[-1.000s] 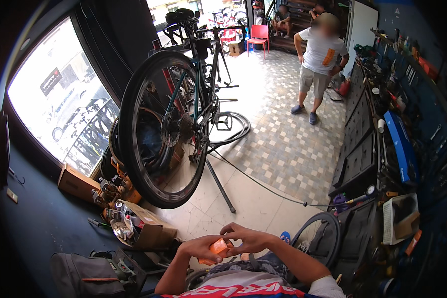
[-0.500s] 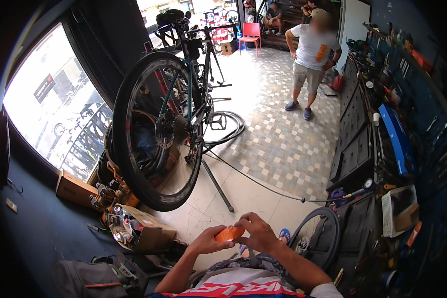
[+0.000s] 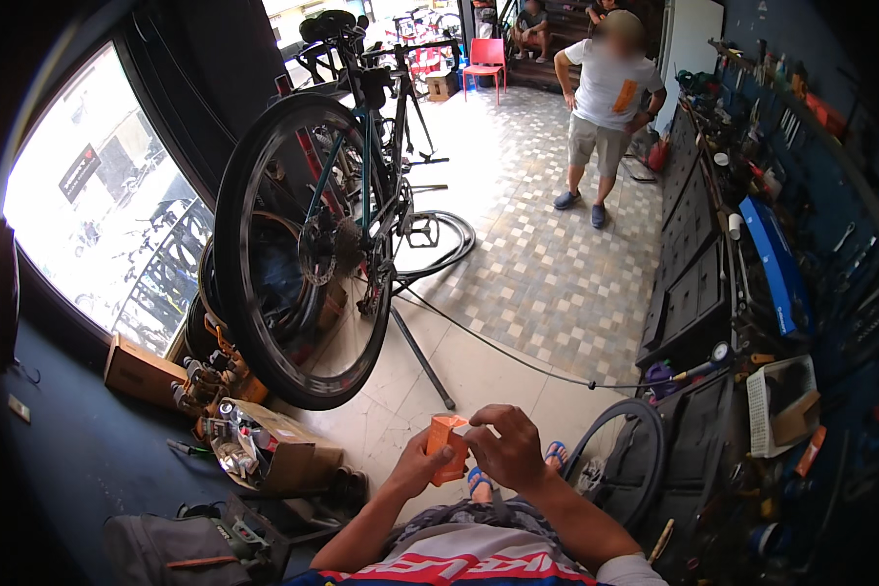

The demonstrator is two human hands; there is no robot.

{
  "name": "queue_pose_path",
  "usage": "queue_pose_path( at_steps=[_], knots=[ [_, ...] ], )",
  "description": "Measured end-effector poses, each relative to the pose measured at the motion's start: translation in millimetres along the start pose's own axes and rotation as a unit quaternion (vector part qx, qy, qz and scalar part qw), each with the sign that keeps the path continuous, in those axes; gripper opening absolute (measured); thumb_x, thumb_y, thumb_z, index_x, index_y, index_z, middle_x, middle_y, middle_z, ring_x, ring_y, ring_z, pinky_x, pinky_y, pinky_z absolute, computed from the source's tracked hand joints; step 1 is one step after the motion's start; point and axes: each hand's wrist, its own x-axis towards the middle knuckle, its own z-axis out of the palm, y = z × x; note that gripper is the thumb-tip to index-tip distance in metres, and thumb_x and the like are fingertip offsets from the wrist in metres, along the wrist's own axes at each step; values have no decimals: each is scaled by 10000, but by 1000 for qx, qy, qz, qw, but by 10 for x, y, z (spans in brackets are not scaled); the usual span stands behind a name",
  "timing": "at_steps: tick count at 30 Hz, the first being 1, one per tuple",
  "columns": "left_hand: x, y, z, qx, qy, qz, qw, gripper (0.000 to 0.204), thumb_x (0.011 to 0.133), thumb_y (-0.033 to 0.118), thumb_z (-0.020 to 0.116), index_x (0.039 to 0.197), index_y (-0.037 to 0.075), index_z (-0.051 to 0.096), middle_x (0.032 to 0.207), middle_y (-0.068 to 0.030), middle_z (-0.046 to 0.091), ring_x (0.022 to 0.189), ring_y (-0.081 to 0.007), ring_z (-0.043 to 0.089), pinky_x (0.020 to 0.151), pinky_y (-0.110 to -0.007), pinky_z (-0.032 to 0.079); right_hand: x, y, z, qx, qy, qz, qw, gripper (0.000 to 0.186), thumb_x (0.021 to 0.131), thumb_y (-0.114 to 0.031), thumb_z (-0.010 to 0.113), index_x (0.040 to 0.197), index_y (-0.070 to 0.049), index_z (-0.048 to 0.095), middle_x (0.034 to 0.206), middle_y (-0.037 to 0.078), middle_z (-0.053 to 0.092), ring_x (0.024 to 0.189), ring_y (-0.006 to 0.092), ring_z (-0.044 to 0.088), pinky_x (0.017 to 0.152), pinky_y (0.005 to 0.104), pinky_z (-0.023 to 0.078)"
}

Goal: The person removes the rear wheel from a bicycle mounted on a repair stand, then uses a tire lever to remove the tire and inner tube. They inspect the inner tube, inflate it with a hand pump, and place it back into the tire before reassembling the wheel.

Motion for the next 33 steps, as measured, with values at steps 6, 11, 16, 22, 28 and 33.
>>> queue_pose_path(
  at_steps=[6,11,16,22,28,33],
  knots=[
    [105,49,37,124,31,169,977,688,829,213,899,1366,59,498,1155,-77,660,1012,-196,691,860,-332,588,7,-48,-64,-68,43,-53,995,257,740,-109,819,912,-150,633,966,16,598,972,237,638,849,391,483],
    [114,288,-230,342,99,314,880,684,713,53,932,1273,89,542,1226,-129,603,1140,-304,610,916,-385,560,110,-121,-221,106,-19,22,994,218,824,-127,844,988,-101,703,990,68,682,925,261,666,811,363,546],
    [88,391,-204,433,80,373,817,758,655,-10,925,1280,96,510,1259,-122,586,1170,-308,595,949,-387,541,357,-205,-473,110,25,68,991,180,835,-64,803,999,-82,733,991,94,660,835,241,662,731,355,550],
    [109,467,-55,466,32,339,817,777,634,0,885,1301,97,498,1270,-132,575,1224,-363,533,998,-438,504,518,-141,-452,-60,-159,-87,982,163,805,-152,788,958,-156,733,1220,41,610,1159,227,565,1013,385,468],
    [110,458,-23,524,-10,262,811,704,699,84,835,1315,80,494,1282,-138,574,1252,-392,514,1006,-478,509,403,-38,-346,-129,-228,-108,959,141,852,-249,728,917,-124,730,1361,59,571,1372,245,447,1164,415,328],
    [105,305,-2,532,-19,217,818,706,721,111,818,1342,71,485,1265,-152,584,1228,-397,540,984,-473,526,241,57,-187,-139,-244,-70,957,152,851,-247,720,884,-100,734,1325,69,591,1380,252,451,1160,424,328]
  ],
)
